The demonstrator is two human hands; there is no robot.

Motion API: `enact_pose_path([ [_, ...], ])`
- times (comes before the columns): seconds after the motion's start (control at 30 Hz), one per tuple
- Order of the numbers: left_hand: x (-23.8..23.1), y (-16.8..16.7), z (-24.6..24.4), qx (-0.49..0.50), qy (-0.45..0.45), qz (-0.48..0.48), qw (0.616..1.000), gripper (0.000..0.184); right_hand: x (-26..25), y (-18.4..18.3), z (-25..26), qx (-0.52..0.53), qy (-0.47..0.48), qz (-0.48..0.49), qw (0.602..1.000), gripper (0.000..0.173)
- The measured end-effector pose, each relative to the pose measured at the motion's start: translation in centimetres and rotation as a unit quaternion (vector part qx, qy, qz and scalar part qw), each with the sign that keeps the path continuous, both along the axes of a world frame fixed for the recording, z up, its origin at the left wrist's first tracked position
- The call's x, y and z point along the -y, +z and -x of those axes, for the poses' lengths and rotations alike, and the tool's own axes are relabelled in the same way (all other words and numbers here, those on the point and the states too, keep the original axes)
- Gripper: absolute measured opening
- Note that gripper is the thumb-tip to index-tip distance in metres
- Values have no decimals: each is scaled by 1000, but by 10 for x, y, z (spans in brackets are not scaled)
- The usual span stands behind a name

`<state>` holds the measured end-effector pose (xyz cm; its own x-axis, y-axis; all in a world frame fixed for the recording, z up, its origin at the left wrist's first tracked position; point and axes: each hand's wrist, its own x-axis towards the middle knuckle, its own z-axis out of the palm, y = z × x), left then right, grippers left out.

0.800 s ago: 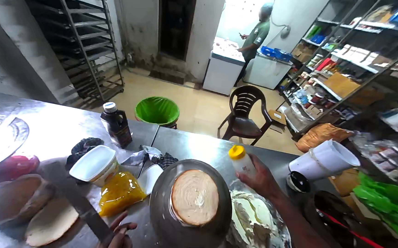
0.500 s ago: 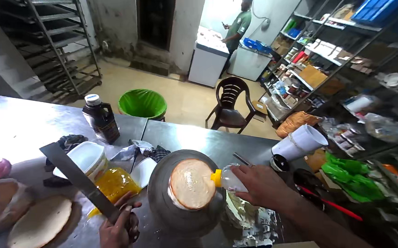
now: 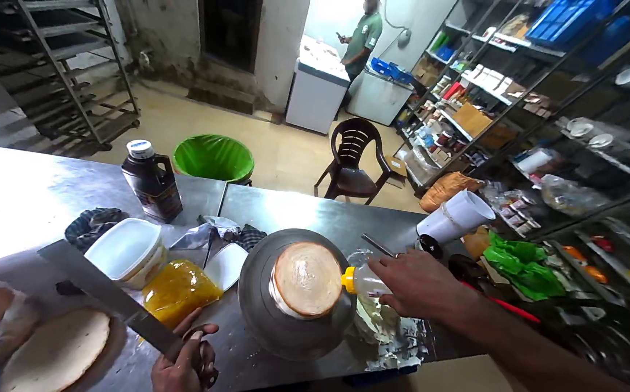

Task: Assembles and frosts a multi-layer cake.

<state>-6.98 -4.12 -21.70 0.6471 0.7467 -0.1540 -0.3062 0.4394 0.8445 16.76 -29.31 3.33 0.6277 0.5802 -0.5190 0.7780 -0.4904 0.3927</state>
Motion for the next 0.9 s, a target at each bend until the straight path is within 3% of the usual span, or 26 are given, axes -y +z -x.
enact_pose_path([
  [0.47,4,1,2,24,12,18,999,41,-7,7,17,-15,0,9,1000,53],
  [0.7,5,-1,4,34,15,27,999,42,-29,13,24,-28,25,38,999,47],
  [0.9,6,-3,6,28,19,37,999,42,-64,14,24,-22,66,2,998,39],
])
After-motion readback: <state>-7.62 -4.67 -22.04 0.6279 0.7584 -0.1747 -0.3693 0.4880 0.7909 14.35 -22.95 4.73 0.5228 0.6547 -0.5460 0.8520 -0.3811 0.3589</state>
